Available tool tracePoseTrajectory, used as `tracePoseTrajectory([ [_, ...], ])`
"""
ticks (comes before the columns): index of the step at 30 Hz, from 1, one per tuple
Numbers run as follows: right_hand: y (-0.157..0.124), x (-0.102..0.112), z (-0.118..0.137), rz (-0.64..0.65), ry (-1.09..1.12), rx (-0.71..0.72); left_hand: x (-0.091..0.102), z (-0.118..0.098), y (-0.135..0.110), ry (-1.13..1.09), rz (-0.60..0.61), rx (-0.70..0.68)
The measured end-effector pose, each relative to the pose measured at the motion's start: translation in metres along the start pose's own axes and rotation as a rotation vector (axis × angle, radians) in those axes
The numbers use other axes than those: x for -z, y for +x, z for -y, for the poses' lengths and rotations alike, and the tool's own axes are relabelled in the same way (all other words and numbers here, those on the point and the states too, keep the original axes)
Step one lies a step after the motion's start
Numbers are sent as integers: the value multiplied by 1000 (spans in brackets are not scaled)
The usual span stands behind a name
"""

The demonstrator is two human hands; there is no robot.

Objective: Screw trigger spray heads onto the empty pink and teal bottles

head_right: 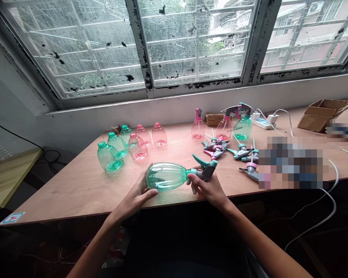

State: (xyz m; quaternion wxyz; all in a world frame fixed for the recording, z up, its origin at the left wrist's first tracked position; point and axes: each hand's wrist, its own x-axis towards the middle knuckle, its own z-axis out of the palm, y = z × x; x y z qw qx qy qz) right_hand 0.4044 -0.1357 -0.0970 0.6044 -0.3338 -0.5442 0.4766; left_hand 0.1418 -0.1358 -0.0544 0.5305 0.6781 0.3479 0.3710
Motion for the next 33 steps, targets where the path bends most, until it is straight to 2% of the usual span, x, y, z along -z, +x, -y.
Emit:
tracePoseTrajectory([
  [5,0,-1,1,-4,18,-7,3,0,2,62,53,-15],
  [10,0,0,0,-6,25,0,1,4,1,27,12,-5],
  [17,-1,-1,2,-7,19,-16,1,3,-1,-49,18,16],
  [23,-1,-1,3,-14,22,-11,1,3,-2,39,-1,4],
  [33,-1,-2,6,24,-62,-27,3,0,-3,-6,92,-13],
])
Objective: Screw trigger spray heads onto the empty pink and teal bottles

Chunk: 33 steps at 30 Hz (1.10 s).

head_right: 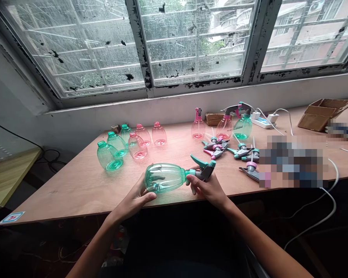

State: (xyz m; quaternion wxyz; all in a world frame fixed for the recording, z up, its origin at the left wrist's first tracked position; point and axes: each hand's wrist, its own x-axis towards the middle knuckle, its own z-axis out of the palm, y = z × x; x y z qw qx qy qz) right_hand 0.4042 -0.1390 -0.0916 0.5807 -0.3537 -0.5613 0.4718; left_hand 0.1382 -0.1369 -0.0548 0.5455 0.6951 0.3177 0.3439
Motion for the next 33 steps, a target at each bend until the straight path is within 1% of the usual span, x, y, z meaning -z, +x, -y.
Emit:
tracePoseTrajectory([
  [2,-1,0,0,21,34,-6,2,-1,0,54,-3,-31],
  [5,-2,1,-1,65,83,-40,2,-2,0,142,-70,-66],
  [7,-3,2,-2,76,94,-53,1,-3,-1,158,-103,-60],
  [11,-1,2,-5,19,101,-22,-2,-2,-2,52,-64,16],
  [13,0,2,-5,4,103,-15,-3,-1,-2,17,-56,33],
  [16,0,1,-4,10,96,-24,-4,1,-1,35,-56,0],
  [19,-1,1,-3,18,91,-41,-4,1,0,95,-48,-58],
  [21,-2,1,-2,25,88,-49,-4,1,0,127,-43,-72],
  [29,-1,1,-4,16,77,-19,-2,-1,-2,55,-78,-8],
  [31,-1,1,-4,12,84,-11,-2,-2,-2,45,-74,16],
  [33,-1,2,-4,7,94,-10,-3,-2,-2,52,-60,10],
])
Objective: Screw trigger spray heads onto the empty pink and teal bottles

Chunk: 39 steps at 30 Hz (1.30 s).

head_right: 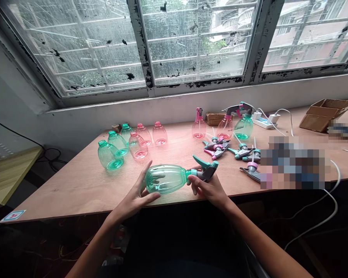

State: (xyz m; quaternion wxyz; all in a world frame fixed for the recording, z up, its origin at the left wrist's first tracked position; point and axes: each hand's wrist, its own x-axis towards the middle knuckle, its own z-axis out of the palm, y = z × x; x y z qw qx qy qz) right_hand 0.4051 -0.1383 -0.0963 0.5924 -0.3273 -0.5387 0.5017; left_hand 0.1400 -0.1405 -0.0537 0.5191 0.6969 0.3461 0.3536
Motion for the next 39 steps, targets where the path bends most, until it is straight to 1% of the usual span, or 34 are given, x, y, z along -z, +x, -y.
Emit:
tracePoseTrajectory([
  [4,0,1,0,-3,-11,-13,-1,2,1,121,1,-109],
  [6,0,1,0,8,-19,-9,0,4,1,133,5,-125],
  [11,0,0,1,46,-9,0,0,7,2,55,-9,-79],
  [15,1,0,2,51,3,-13,0,2,1,59,8,-36],
  [18,0,-1,3,60,-9,-33,0,-2,1,43,-9,-17],
  [25,0,-1,5,39,-66,-29,-3,1,3,52,-39,-65],
  [32,0,-3,6,13,-79,-20,-1,1,2,-50,-17,-13],
  [35,0,-3,7,14,-83,-9,0,3,4,-21,-18,-36],
  [39,1,-1,5,12,-90,-5,0,6,5,7,-57,-58],
])
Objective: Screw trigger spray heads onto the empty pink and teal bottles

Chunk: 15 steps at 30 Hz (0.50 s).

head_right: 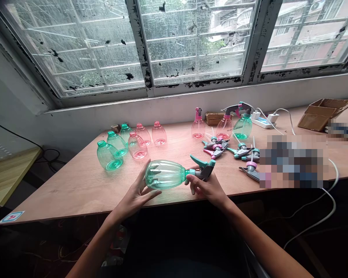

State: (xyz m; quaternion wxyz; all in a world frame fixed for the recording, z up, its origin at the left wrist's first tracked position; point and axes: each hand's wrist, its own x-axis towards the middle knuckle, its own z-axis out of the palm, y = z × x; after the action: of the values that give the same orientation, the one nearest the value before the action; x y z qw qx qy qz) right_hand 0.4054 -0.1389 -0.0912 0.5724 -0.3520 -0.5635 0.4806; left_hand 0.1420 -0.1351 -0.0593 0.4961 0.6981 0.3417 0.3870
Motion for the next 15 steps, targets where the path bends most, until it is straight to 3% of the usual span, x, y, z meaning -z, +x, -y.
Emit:
tracePoseTrajectory([
  [8,-1,-1,-1,59,50,-81,2,-4,-1,-27,-2,45],
  [15,0,1,-3,53,74,-39,2,2,1,35,-17,-3],
])
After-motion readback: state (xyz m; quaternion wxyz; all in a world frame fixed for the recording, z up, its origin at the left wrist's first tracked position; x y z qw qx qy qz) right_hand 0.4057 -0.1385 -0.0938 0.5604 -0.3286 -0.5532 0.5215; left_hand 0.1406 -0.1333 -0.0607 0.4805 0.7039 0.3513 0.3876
